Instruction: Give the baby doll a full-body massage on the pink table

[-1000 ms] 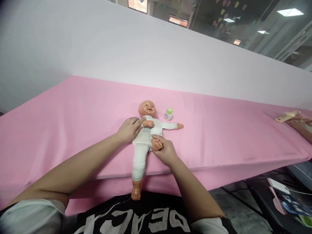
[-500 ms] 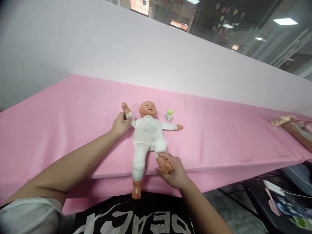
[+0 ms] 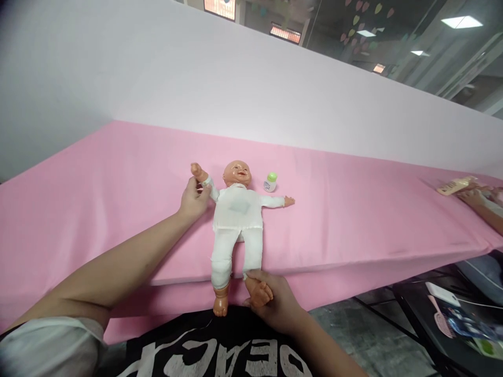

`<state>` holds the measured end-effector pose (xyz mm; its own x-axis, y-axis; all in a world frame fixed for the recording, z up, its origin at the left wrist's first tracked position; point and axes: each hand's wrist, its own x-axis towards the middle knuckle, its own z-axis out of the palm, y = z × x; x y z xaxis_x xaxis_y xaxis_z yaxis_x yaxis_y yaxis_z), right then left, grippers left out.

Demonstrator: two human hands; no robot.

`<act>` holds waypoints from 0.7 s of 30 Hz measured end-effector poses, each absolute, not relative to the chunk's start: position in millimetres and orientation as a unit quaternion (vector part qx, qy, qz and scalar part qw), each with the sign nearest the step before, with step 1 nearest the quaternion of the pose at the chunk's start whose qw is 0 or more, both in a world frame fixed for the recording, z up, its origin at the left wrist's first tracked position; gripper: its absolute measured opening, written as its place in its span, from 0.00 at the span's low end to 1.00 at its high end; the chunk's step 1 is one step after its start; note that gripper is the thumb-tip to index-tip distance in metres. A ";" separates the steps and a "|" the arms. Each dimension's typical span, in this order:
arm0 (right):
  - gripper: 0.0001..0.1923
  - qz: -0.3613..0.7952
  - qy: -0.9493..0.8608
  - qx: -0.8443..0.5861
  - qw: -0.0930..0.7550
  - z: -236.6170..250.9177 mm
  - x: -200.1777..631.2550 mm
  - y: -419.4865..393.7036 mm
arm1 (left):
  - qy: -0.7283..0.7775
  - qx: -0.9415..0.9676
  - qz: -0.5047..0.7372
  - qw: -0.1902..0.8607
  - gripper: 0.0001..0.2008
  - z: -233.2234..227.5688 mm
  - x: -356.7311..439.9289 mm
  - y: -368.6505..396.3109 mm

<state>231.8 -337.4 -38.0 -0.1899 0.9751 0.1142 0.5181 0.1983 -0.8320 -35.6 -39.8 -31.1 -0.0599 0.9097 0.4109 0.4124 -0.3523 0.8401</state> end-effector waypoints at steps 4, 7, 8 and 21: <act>0.28 0.251 -0.704 -0.544 0.383 -12.8 237.2 -320.5 | 0.415 0.813 0.386 0.131 0.29 -27.4 -26.1 -49.7; 0.29 0.201 -0.701 -0.539 0.421 4.4 238.0 -301.0 | 0.410 0.863 0.290 0.062 0.29 -27.8 -19.9 -53.1; 0.29 0.197 -0.701 -0.539 0.424 9.2 238.0 -293.4 | 0.416 0.867 0.271 0.043 0.29 -28.0 -18.7 -53.5; 0.33 0.287 -0.634 -0.533 0.480 -10.6 225.6 -178.5 | 0.423 0.879 0.220 -0.017 0.29 -27.7 -17.5 -53.6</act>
